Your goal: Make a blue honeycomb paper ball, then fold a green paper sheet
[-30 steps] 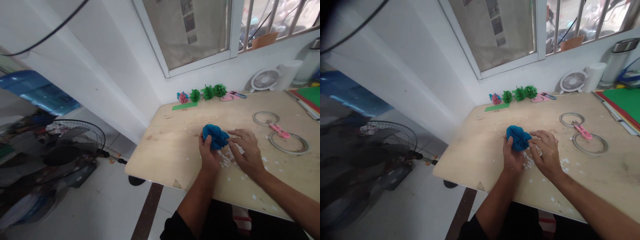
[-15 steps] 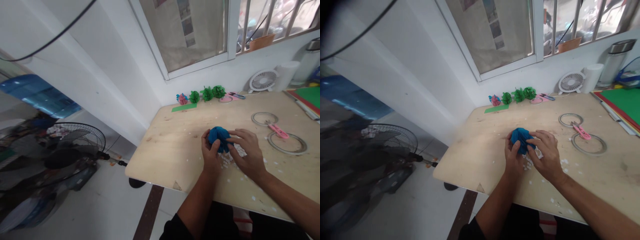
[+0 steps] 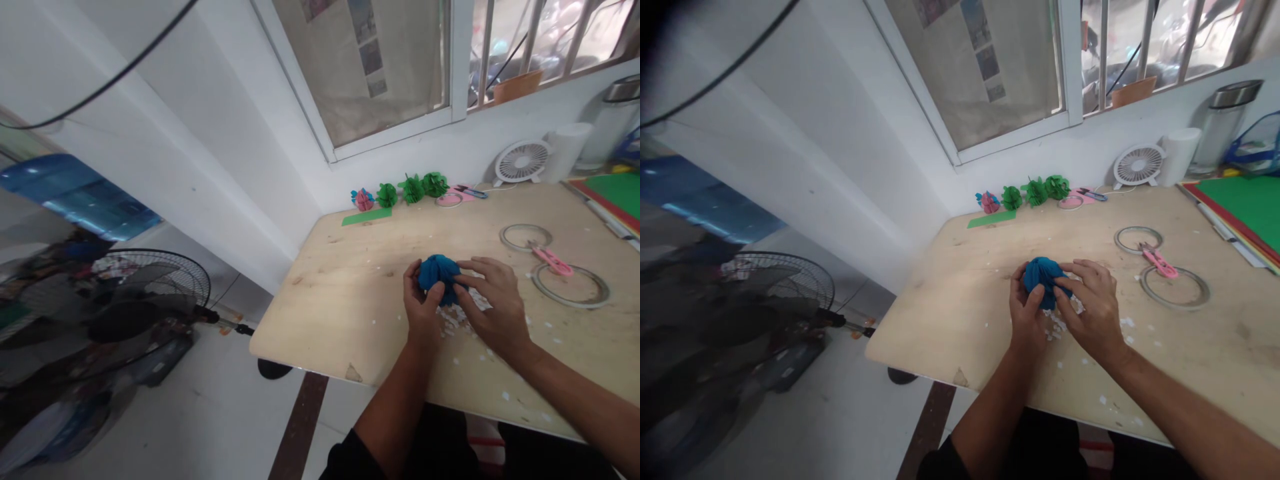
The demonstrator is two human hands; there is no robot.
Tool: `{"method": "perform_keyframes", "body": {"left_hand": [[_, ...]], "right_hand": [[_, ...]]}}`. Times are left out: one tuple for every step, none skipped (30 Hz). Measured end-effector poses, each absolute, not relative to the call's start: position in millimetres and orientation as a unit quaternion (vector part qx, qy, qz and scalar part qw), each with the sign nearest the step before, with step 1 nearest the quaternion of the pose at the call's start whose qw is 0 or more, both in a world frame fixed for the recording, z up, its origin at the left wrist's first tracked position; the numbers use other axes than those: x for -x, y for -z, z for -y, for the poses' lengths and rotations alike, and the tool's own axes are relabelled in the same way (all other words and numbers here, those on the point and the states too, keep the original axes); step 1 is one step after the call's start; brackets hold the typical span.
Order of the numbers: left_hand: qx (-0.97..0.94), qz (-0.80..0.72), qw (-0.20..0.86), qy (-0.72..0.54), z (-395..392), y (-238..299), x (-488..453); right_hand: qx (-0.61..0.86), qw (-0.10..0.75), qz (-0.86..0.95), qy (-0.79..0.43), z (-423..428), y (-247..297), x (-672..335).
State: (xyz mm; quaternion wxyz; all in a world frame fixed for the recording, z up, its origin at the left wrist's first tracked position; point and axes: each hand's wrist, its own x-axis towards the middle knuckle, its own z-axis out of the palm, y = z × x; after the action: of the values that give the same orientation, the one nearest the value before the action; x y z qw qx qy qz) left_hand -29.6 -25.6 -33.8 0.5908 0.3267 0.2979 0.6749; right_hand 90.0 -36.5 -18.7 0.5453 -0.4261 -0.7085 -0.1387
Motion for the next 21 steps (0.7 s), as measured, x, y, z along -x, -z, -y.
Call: {"method": "perform_keyframes", "body": {"left_hand": [[-0.333,-0.3,0.587,-0.674,25.8,33.9,29.4],[-0.341,-0.303,0.582,-0.673,26.1,34.0,29.4],[-0.349,-0.307,0.578,-0.671,26.4,33.9,29.6],[-0.357,-0.311,0.573,-0.669,26.8,33.6,29.9],[-0.366,-0.313,0.568,-0.667,27.1,33.3,30.2],[-0.374,-0.314,0.564,-0.666,27.5,32.7,30.6],[-0.382,-0.314,0.56,-0.665,28.0,32.1,31.0],[-0.39,-0.315,0.555,-0.664,28.5,31.4,31.3],[-0.397,-0.316,0.551,-0.663,29.0,30.7,31.4],[-0.402,-0.317,0.548,-0.661,29.6,30.0,31.4],[-0.405,-0.319,0.547,-0.66,30.1,29.4,31.2],[-0.404,-0.32,0.547,-0.659,30.7,28.9,30.9],[-0.401,-0.322,0.549,-0.659,31.1,28.4,30.5],[-0.398,-0.323,0.55,-0.659,31.6,28.0,30.0],[-0.395,-0.324,0.552,-0.659,31.9,27.8,29.5],[-0.394,-0.325,0.553,-0.658,32.0,27.6,29.1],[-0.393,-0.326,0.554,-0.658,32.0,27.7,28.8],[-0.392,-0.325,0.556,-0.657,31.7,28.0,28.5],[-0.389,-0.324,0.558,-0.658,31.1,28.6,28.3],[-0.384,-0.323,0.56,-0.659,30.2,29.5,28.0],[-0.375,-0.322,0.564,-0.661,29.1,30.6,27.8]], "right_hand": [[0.429,0.544,0.707,0.143,36.1,19.0,-90.1],[0.431,0.542,0.707,0.147,35.6,19.6,-90.4],[0.434,0.539,0.706,0.15,34.9,20.4,-90.9],[0.437,0.536,0.706,0.153,34.1,21.4,-91.4],[0.439,0.534,0.706,0.156,33.3,22.5,-92.1],[0.441,0.533,0.705,0.157,32.6,23.5,-92.8],[0.442,0.533,0.704,0.157,32.0,24.3,-93.4],[0.441,0.536,0.703,0.155,31.5,24.8,-93.9],[0.44,0.54,0.702,0.15,31.2,25.1,-94.2],[0.439,0.543,0.701,0.144,31.0,25.0,-94.4],[0.439,0.546,0.701,0.137,31.0,24.7,-94.5],[0.439,0.548,0.7,0.129,31.0,24.3,-94.4],[0.44,0.55,0.699,0.123,31.1,23.9,-94.3],[0.442,0.551,0.699,0.116,31.1,23.6,-94.2],[0.444,0.551,0.698,0.109,31.1,23.6,-94.2],[0.447,0.553,0.696,0.103,31.1,23.9,-94.2],[0.451,0.553,0.694,0.099,31.1,24.5,-94.2],[0.454,0.553,0.691,0.096,31.0,25.2,-94.4],[0.458,0.552,0.69,0.094,31.1,26.0,-94.6],[0.46,0.552,0.689,0.093,31.2,26.7,-94.7],[0.461,0.551,0.69,0.092,31.6,26.9,-94.7]]}}
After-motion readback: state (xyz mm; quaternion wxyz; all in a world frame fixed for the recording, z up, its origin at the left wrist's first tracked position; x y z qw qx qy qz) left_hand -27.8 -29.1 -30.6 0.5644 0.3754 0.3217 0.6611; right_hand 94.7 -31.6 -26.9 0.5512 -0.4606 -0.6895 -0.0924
